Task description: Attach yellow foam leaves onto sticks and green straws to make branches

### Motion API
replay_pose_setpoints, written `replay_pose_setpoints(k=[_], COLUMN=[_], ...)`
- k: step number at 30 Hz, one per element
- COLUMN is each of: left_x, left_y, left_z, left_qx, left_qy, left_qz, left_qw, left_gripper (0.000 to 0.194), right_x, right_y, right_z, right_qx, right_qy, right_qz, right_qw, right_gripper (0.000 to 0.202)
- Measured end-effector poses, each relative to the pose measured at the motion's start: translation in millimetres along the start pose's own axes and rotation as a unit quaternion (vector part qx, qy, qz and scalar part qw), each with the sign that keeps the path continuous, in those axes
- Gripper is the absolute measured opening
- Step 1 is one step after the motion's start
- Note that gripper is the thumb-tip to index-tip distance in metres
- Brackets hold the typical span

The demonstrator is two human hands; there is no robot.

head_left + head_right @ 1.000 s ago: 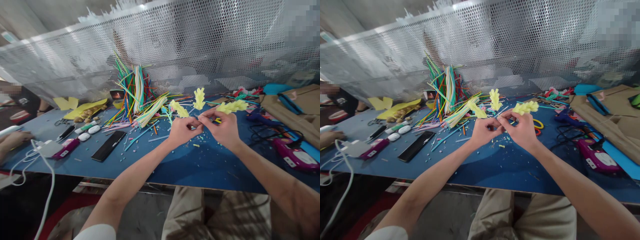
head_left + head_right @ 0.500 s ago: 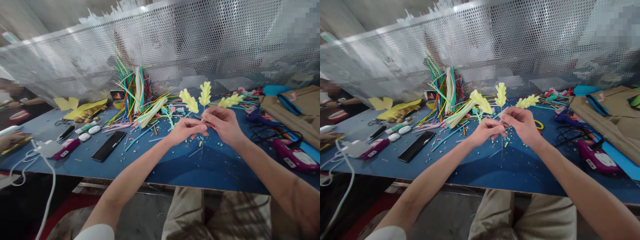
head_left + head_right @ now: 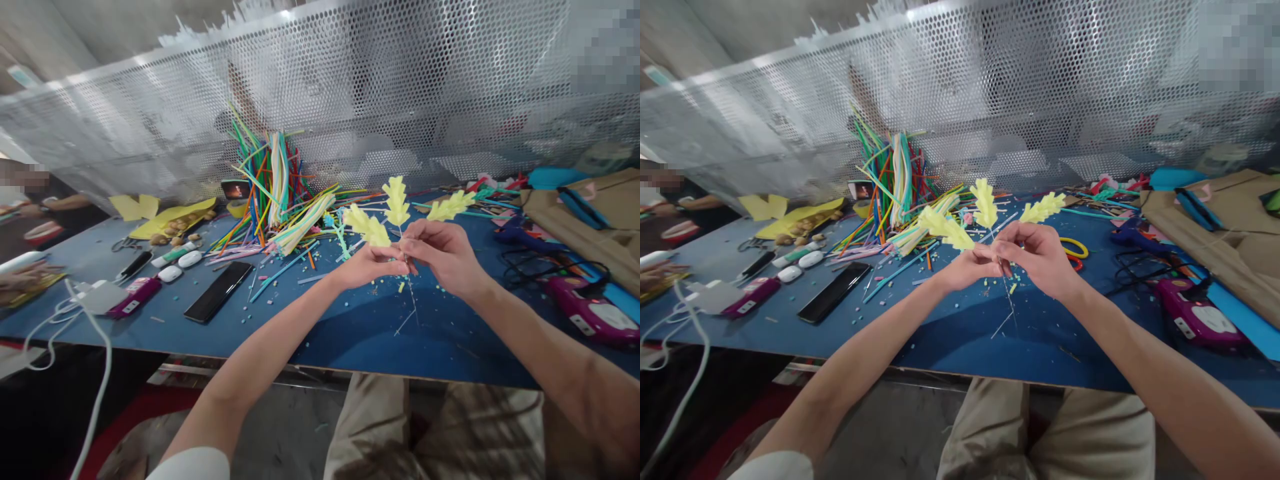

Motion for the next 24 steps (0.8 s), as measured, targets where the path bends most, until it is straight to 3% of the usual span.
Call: replay_pose_setpoints(k=[6,10,14,19,24], left_x=[-5.7,-8.1,-11.4,-16.0,-13.8], left_y=[0.9,-6.2,-12.4,-18.6,-31.6], left_z=[1.9,2.2,2.2,0.9,-3.3], left_qx=[0.044,0.080,0.088,0.094,0.143], left_qy=[-0.033,-0.066,-0.102,-0.153,-0.184], left_qz=[0.029,0.015,0.071,0.204,0.350], left_qw=[0.998,0.994,0.988,0.962,0.907], left_gripper=[0.029,0.024,0.026,0.029,0.028], right_x=[-0.2,-6.0,-14.2,-18.4,-14.5], right_y=[6.1,18.9,29.7,26.1,17.7], right_z=[0.0,1.8,1.0,-0.3,-4.0], right_qx=[-0.018,-0.072,-0.137,-0.167,-0.219], right_qy=[0.003,-0.039,-0.101,-0.133,-0.157], right_qz=[-0.033,-0.120,-0.230,-0.314,-0.463], right_qw=[0.999,0.989,0.958,0.925,0.845], right_gripper=[0.016,0.015,0.010,0.012,0.019])
Point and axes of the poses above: each hand's wrist, its own z-axis towards the middle knuckle, its own x-axis out of the palm, y = z × x, the point moved 8 cm from there along z, towards the middle knuckle, and after that the axes turned 10 degrees about -y, right-handed, at the moved point
